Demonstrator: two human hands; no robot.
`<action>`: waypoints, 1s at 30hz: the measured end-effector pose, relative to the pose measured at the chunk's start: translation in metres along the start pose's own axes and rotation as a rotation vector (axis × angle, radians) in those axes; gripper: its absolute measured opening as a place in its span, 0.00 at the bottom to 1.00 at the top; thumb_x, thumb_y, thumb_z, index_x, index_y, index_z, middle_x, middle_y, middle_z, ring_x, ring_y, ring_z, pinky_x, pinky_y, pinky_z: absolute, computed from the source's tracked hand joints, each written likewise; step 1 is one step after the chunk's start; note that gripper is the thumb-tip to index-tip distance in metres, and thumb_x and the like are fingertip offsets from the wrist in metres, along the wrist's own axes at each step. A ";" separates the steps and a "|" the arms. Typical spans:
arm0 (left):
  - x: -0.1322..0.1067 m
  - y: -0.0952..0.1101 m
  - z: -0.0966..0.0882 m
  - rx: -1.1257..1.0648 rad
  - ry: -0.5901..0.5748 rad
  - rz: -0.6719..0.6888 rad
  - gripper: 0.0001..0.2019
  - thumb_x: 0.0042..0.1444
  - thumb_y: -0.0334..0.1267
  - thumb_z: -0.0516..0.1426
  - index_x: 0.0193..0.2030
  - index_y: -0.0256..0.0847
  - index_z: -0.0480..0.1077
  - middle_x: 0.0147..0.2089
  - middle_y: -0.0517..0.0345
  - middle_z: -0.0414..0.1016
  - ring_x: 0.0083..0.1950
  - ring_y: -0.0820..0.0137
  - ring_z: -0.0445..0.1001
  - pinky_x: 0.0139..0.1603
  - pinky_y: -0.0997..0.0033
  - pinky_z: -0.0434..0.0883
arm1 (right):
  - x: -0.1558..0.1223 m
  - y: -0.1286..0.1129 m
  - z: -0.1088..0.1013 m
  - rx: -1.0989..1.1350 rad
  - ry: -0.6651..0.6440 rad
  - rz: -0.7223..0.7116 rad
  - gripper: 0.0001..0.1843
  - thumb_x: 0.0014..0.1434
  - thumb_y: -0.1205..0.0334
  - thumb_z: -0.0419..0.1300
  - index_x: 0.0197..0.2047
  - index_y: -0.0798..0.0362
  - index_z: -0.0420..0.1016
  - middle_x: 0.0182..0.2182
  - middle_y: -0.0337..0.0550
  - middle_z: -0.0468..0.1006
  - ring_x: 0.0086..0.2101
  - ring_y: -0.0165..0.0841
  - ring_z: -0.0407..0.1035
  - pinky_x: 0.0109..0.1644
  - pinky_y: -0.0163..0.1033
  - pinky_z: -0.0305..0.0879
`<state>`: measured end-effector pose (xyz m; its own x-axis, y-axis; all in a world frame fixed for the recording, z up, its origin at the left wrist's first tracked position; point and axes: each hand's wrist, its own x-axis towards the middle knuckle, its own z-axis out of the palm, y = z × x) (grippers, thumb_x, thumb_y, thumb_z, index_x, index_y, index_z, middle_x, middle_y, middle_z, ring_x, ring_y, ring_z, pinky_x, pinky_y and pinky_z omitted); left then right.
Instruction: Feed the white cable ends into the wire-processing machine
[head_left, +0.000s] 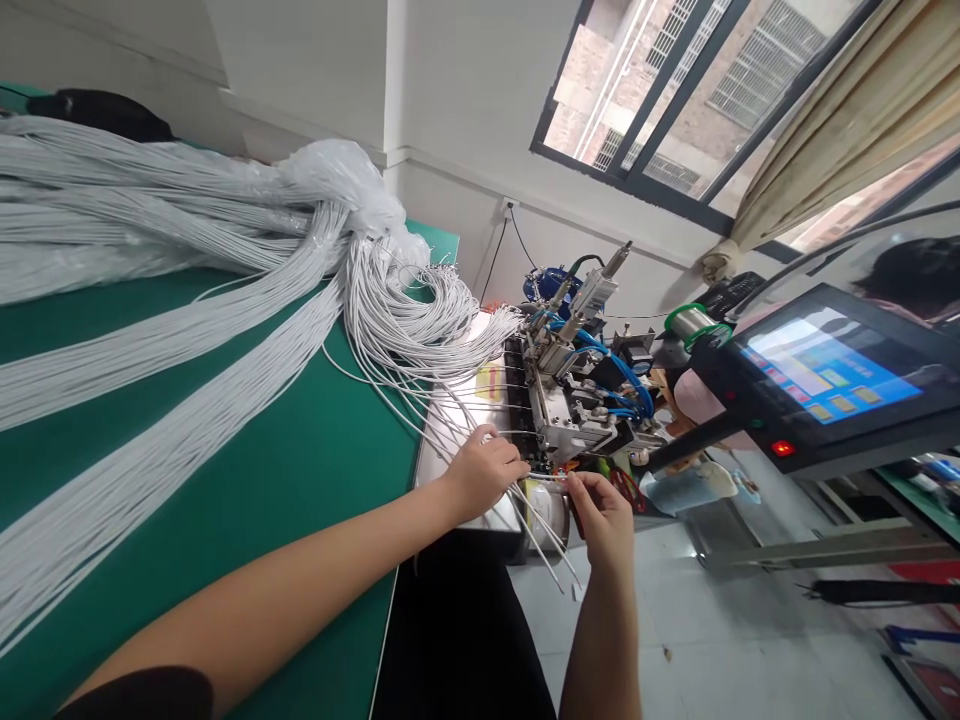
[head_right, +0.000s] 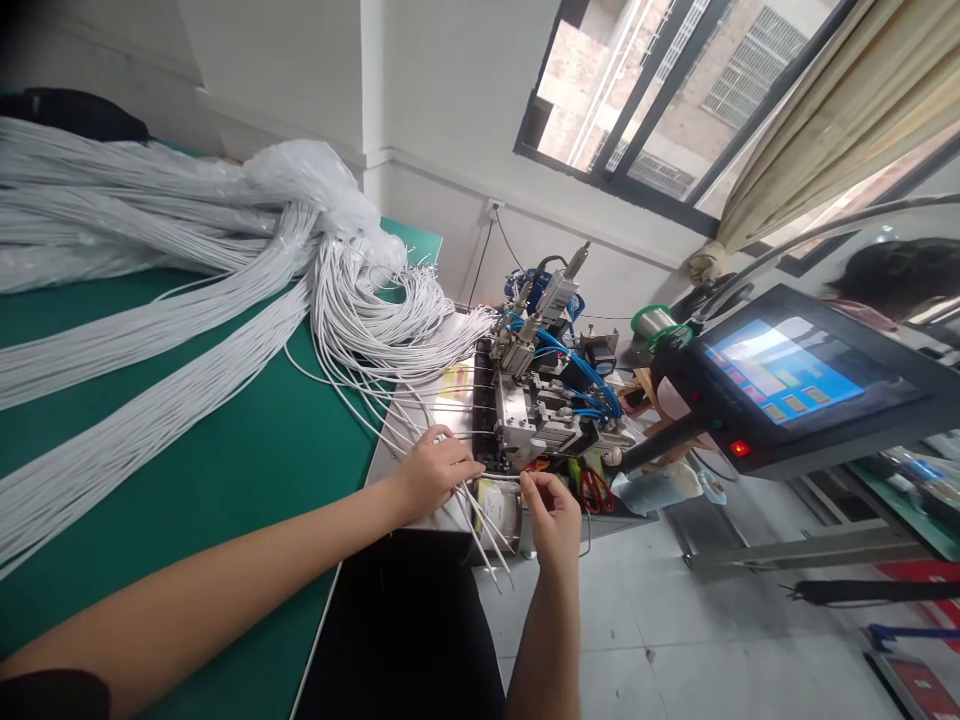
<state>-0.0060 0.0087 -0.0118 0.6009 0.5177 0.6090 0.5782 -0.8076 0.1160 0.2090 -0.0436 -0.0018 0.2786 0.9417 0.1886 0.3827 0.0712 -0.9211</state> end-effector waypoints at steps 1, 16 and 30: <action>0.000 0.000 0.000 0.007 -0.003 0.006 0.12 0.62 0.28 0.50 0.42 0.44 0.74 0.35 0.60 0.75 0.39 0.72 0.71 0.53 0.62 0.56 | 0.003 0.002 0.003 0.025 -0.006 -0.006 0.17 0.53 0.47 0.64 0.31 0.54 0.76 0.25 0.41 0.74 0.27 0.33 0.65 0.31 0.36 0.60; 0.001 0.002 -0.004 0.047 -0.107 -0.090 0.19 0.51 0.26 0.55 0.49 0.45 0.71 0.41 0.55 0.74 0.44 0.65 0.69 0.51 0.58 0.55 | 0.033 0.008 0.005 -0.282 -0.188 -0.177 0.17 0.59 0.49 0.58 0.26 0.53 0.71 0.21 0.37 0.69 0.24 0.31 0.60 0.29 0.35 0.55; 0.001 0.003 -0.005 -0.005 -0.198 -0.196 0.20 0.47 0.27 0.58 0.49 0.45 0.73 0.44 0.55 0.75 0.48 0.60 0.68 0.54 0.52 0.54 | 0.035 0.028 0.024 0.293 -0.217 0.215 0.16 0.48 0.52 0.62 0.21 0.51 0.59 0.17 0.31 0.56 0.20 0.26 0.49 0.24 0.33 0.48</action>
<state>-0.0071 0.0055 -0.0067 0.5738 0.7092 0.4097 0.6919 -0.6874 0.2208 0.2086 -0.0013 -0.0293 0.1212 0.9905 -0.0657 0.0609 -0.0734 -0.9954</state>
